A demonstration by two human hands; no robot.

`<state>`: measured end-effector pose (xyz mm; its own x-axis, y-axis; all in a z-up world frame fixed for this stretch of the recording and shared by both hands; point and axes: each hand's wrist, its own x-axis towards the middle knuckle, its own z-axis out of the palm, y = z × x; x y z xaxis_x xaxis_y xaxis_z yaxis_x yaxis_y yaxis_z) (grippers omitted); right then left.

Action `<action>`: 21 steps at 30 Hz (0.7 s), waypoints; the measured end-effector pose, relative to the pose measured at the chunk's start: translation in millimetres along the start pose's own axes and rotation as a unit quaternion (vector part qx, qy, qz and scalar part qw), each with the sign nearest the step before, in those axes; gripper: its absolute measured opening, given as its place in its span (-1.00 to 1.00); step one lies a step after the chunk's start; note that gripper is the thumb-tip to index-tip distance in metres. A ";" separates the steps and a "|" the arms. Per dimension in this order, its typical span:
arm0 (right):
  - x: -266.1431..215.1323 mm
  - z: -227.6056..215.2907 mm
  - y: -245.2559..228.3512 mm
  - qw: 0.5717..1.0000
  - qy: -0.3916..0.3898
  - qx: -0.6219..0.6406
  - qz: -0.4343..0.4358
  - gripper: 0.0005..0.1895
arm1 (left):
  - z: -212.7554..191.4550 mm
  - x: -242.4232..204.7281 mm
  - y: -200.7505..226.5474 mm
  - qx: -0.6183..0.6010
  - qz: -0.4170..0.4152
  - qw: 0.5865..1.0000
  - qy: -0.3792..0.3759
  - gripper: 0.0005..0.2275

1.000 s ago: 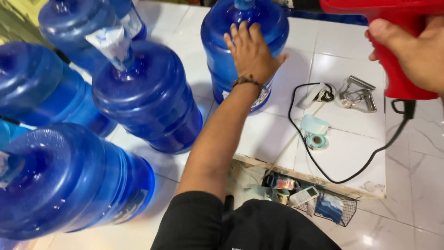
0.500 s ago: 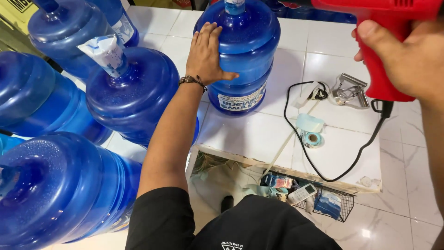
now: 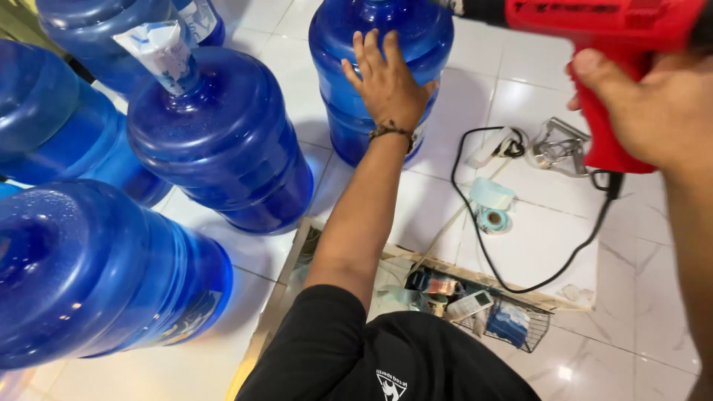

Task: The person uses a red heat gun to apply heat to the neck of large blue water bottles while rotating them by hand. They then pick up a roll of labels, peel off a label, and apply it to the bottle's neck. This process is repeated for multiple bottles.

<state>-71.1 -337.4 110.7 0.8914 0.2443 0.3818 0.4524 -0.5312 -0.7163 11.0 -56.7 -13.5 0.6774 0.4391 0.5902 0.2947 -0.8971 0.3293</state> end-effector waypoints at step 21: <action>-6.3 10.7 -29.5 0.996 -0.023 -0.073 -0.046 -0.70 | 0.1 31.0 -69.9 -0.075 0.192 0.978 -0.010 0.14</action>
<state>-89.8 -314.6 123.2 0.8487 0.3322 0.4114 0.5255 -0.6172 -0.5856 11.5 19.6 -18.3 0.7323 0.0680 0.6776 -0.0855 -0.9779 0.1906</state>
